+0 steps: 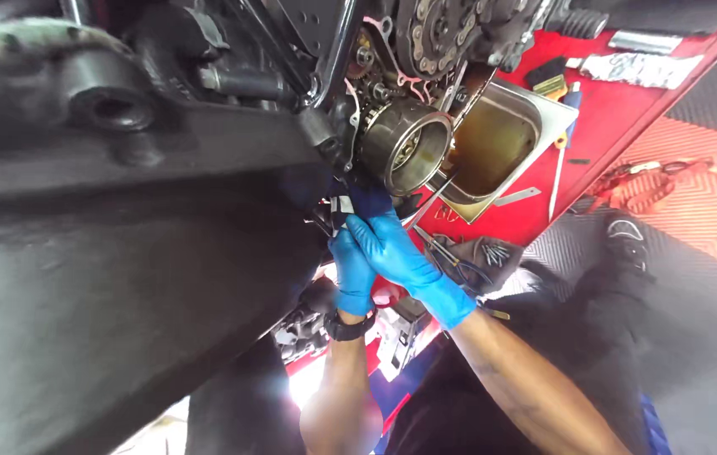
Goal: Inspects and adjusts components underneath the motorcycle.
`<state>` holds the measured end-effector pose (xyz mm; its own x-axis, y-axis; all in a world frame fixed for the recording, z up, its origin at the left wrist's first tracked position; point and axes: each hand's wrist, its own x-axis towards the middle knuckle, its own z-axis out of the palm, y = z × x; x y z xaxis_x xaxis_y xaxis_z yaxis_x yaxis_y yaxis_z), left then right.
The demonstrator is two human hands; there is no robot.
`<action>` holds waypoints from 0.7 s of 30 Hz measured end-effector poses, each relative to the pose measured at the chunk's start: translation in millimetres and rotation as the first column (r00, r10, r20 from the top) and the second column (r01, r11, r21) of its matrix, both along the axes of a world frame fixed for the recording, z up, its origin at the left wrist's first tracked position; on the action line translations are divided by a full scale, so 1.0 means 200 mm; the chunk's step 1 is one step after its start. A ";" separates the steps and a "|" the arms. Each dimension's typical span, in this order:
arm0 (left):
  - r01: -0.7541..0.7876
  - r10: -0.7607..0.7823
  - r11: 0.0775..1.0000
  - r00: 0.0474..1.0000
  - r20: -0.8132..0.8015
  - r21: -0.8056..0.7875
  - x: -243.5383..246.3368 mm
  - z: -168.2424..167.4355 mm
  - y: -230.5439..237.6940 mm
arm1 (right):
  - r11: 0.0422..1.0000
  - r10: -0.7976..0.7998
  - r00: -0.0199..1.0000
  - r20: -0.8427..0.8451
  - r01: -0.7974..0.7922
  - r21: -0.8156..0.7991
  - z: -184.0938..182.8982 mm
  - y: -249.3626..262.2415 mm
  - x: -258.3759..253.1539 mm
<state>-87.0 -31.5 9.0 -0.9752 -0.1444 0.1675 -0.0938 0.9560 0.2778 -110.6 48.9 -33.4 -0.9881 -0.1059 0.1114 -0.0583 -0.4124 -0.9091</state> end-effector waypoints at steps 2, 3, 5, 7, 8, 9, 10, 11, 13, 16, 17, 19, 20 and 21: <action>0.036 -0.037 0.998 0.999 -0.025 -0.043 0.01 0.01 -0.01 | 0.998 0.049 0.999 -0.011 -0.049 -0.027 0.01 0.01 -0.04; 0.027 -0.028 0.996 1.000 -0.012 -0.083 0.01 0.02 -0.02 | 0.998 0.044 0.999 -0.018 -0.044 -0.039 0.01 0.00 -0.04; -0.003 0.007 0.988 1.000 0.024 -0.154 0.02 0.01 -0.02 | 0.999 -0.032 0.999 -0.022 0.031 -0.036 0.00 -0.03 0.00; -0.043 0.044 0.999 0.998 0.047 -0.008 0.05 0.00 -0.04 | 0.993 -0.113 0.993 -0.038 0.112 -0.022 0.00 -0.07 0.05; -0.055 0.050 0.993 0.997 0.051 0.108 0.07 -0.02 -0.06 | 0.990 -0.143 0.989 -0.046 0.143 -0.004 0.00 -0.08 0.07; -0.064 0.053 0.976 0.997 0.057 0.206 0.08 -0.03 -0.07 | 0.985 -0.167 0.984 -0.055 0.169 0.026 0.00 -0.08 0.07; -0.074 0.060 0.961 0.996 0.058 0.266 0.08 -0.04 -0.08 | 0.980 -0.186 0.981 -0.059 0.190 0.061 0.00 -0.08 0.06; -0.081 0.067 0.952 0.996 0.059 0.295 0.08 -0.04 -0.08 | 0.974 -0.201 0.978 -0.065 0.206 0.097 0.01 -0.08 0.06; -0.072 0.054 0.944 0.996 0.064 0.321 0.08 -0.03 -0.08 | 0.959 -0.244 0.967 -0.077 0.253 0.132 0.00 -0.09 0.07; -0.022 -0.009 0.903 0.997 0.071 0.429 0.06 -0.02 -0.08 | 0.951 -0.272 0.959 -0.073 0.280 0.130 -0.01 -0.11 0.07; -0.007 -0.026 0.903 0.997 0.072 0.429 0.06 -0.04 -0.09 | 0.953 -0.269 0.961 -0.065 0.275 0.129 -0.01 -0.10 0.06; 0.023 -0.042 0.914 0.998 0.039 0.406 0.06 -0.11 -0.16 | 0.968 -0.223 0.974 -0.045 0.227 0.111 0.00 -0.08 0.00; 0.020 -0.036 0.921 0.999 0.033 0.390 0.06 -0.12 -0.16 | 0.972 -0.201 0.979 -0.039 0.204 0.115 0.00 -0.08 -0.03; 0.018 -0.030 0.928 0.999 0.027 0.372 0.06 -0.12 -0.16 | 0.970 -0.195 0.980 -0.038 0.198 0.140 0.00 -0.08 -0.06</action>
